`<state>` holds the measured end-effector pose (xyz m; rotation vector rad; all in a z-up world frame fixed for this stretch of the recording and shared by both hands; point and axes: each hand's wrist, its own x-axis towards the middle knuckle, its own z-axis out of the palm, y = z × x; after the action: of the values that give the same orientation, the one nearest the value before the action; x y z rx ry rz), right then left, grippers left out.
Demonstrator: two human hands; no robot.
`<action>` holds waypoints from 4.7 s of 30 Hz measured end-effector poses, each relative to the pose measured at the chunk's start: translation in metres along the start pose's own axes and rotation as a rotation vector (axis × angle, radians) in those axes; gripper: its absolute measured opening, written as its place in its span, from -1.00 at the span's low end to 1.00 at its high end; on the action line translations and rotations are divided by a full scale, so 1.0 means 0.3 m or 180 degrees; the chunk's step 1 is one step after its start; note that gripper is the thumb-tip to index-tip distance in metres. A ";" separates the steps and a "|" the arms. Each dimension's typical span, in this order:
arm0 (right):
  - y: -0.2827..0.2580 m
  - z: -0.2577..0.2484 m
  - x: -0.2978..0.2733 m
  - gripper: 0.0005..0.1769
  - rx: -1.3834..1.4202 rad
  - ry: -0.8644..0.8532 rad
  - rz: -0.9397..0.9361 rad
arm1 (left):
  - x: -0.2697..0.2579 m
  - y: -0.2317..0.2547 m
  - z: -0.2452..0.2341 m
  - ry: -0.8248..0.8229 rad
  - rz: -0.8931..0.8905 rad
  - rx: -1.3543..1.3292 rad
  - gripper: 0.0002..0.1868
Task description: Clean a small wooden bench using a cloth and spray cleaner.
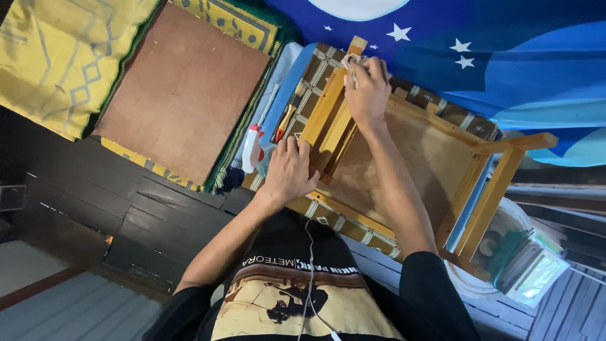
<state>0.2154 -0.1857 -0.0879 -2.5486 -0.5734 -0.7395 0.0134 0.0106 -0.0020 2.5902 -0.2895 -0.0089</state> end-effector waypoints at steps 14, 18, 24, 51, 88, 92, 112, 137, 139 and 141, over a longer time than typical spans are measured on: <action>-0.064 -0.068 0.034 -0.79 0.0061 0.0661 -0.0097 | 0.006 -0.015 0.005 -0.0101 0.0119 0.0006 -0.34; -0.025 -0.029 0.023 -0.84 0.0020 0.0670 -0.0035 | 0.009 -0.012 -0.002 -0.0200 0.0022 -0.0181 -0.35; -0.092 -0.090 0.027 -0.78 0.0179 0.0081 0.0216 | 0.020 -0.028 -0.001 -0.0243 -0.0014 -0.0306 -0.37; -0.275 -0.202 -0.148 -0.79 0.0200 -0.1607 -0.0173 | 0.015 -0.035 -0.020 -0.0568 0.0292 -0.0503 -0.42; -0.618 -0.429 -0.259 -0.77 0.0466 -0.1846 0.1497 | -0.167 -0.191 -0.139 -0.0128 0.1841 -0.2141 -0.51; -0.638 -0.431 -0.271 -0.68 0.0435 -0.1856 0.1595 | -0.175 -0.217 -0.134 -0.0201 0.2023 -0.1850 -0.46; -0.325 -0.113 -0.096 -0.86 -0.0496 -0.0348 0.1469 | -0.167 -0.233 -0.163 -0.0244 0.2184 -0.1639 -0.46; -0.486 -0.406 -0.131 -0.82 0.0432 -0.1857 0.0885 | -0.103 -0.147 -0.080 0.0363 0.1249 -0.2029 -0.77; -0.467 -0.396 -0.124 -0.82 0.0523 -0.1895 0.0882 | -0.097 -0.128 -0.086 0.0413 0.1184 -0.1968 -0.77; -0.434 -0.367 -0.108 -0.82 0.0601 -0.1917 0.0883 | -0.083 -0.105 -0.095 0.0465 0.1140 -0.1907 -0.77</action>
<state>0.0820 -0.1418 0.0144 -2.5755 -0.4246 0.1847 -0.0027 0.0567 0.0052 1.9088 -0.5915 0.1915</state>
